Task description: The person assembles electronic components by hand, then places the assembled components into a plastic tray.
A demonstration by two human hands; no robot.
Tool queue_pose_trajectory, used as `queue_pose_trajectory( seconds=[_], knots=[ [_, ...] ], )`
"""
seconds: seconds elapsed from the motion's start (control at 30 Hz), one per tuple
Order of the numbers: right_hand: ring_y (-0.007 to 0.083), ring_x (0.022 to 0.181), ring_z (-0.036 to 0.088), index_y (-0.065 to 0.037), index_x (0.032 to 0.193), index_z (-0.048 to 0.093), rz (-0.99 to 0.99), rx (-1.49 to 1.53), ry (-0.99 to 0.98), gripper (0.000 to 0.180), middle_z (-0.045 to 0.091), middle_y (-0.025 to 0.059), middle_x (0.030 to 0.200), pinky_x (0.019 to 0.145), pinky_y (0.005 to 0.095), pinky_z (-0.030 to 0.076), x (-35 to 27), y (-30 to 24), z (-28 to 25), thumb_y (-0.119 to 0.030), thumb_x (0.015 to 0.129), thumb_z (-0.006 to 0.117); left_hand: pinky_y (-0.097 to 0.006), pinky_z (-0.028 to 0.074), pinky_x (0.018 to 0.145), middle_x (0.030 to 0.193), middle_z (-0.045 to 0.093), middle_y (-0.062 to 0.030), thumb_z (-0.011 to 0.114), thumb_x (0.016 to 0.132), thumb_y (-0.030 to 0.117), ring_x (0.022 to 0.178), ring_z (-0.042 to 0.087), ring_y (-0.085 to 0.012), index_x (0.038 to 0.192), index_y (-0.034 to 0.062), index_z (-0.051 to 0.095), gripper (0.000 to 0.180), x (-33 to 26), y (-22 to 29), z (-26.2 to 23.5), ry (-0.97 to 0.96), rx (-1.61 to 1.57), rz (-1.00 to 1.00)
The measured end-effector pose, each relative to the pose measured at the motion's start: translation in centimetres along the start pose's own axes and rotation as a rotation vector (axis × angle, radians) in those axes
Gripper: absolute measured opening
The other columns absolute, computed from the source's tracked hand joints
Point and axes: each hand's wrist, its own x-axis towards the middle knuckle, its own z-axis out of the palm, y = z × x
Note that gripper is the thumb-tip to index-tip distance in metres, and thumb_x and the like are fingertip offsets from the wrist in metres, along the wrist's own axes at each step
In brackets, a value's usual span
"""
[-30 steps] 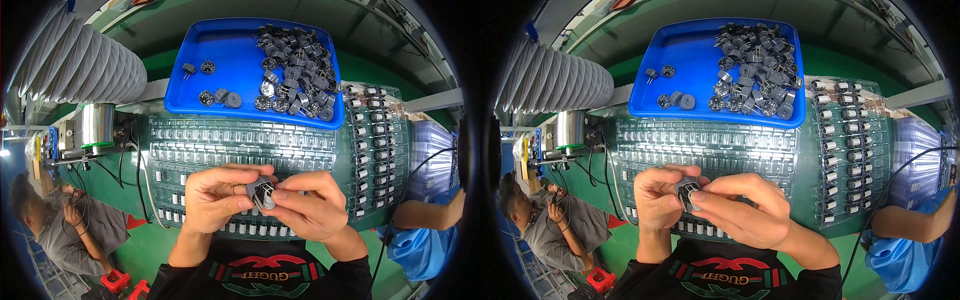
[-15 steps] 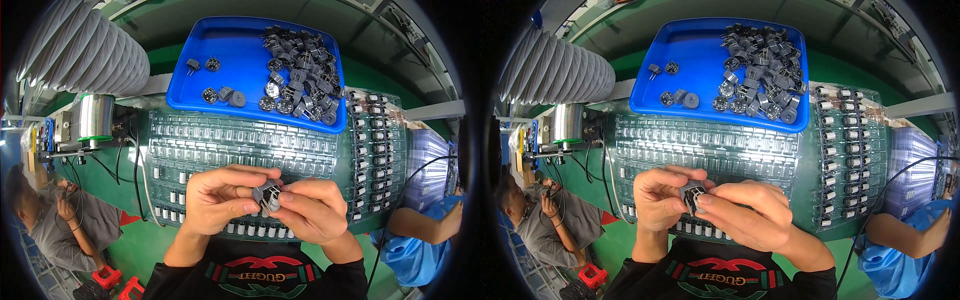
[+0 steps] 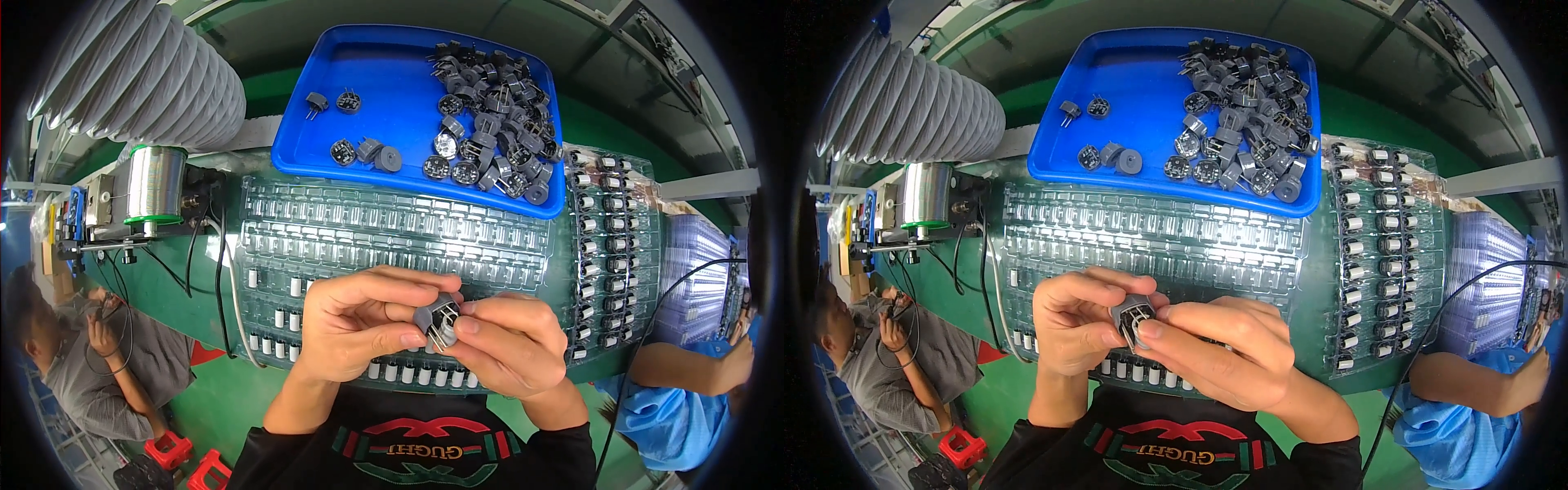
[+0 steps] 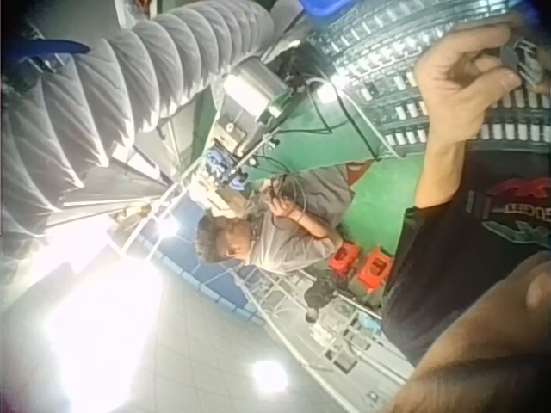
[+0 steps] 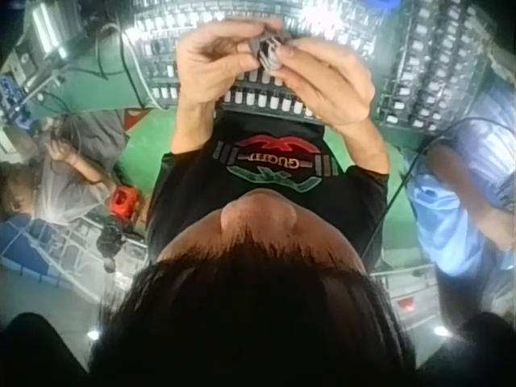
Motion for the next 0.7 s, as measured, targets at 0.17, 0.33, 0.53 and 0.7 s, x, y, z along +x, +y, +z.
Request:
queue_pose_trajectory(
  seconds=[0.17, 0.33, 0.53, 0.7],
  knots=[
    [0.0164, 0.062, 0.065, 0.000, 0.106, 0.069, -0.013, -0.015, -0.003, 0.040, 0.065, 0.0096, 0.096, 0.047, 0.0239, 0.050, -0.11, -0.01, -0.01, -0.002, 0.069, 0.085, -0.051, 0.056, 0.091, 0.122, 0.057, -0.0349, 0.072, 0.080, -0.006, 0.108, 0.063, -0.0438, 0.115, -0.0065, 0.061, 0.037, -0.19, 0.23, -0.10, -0.008, 0.050, -0.010],
    [0.0148, 0.061, 0.064, 0.000, 0.107, 0.069, -0.022, -0.082, -0.013, 0.041, 0.065, 0.0089, 0.096, 0.046, 0.0225, 0.048, -0.27, -0.06, 0.01, -0.004, 0.070, 0.085, -0.051, 0.057, 0.089, 0.122, 0.057, -0.0342, 0.073, 0.079, -0.006, 0.107, 0.063, -0.0435, 0.115, -0.0066, 0.061, 0.037, -0.25, 0.30, -0.03, 0.007, 0.044, -0.022],
    [0.0123, 0.059, 0.061, 0.001, 0.107, 0.069, -0.072, -0.166, -0.051, 0.038, 0.065, 0.0076, 0.095, 0.044, 0.0223, 0.044, -0.29, -0.05, -0.18, -0.006, 0.073, 0.083, -0.038, 0.060, 0.086, 0.124, 0.055, -0.0354, 0.066, 0.079, -0.017, 0.109, 0.064, -0.0356, 0.115, -0.0138, 0.060, 0.036, -0.11, 0.07, 0.15, -0.010, -0.007, 0.040],
    [0.0126, 0.059, 0.062, 0.001, 0.104, 0.070, -0.076, -0.244, -0.061, 0.034, 0.065, 0.0068, 0.089, 0.044, 0.0224, 0.045, 0.08, -0.22, -0.49, -0.005, 0.072, 0.081, -0.049, 0.058, 0.087, 0.117, 0.061, -0.0314, 0.076, 0.076, -0.004, 0.104, 0.065, -0.0420, 0.112, -0.0062, 0.064, 0.038, -0.15, 0.17, 0.07, 0.037, 0.123, -0.039]
  ],
)
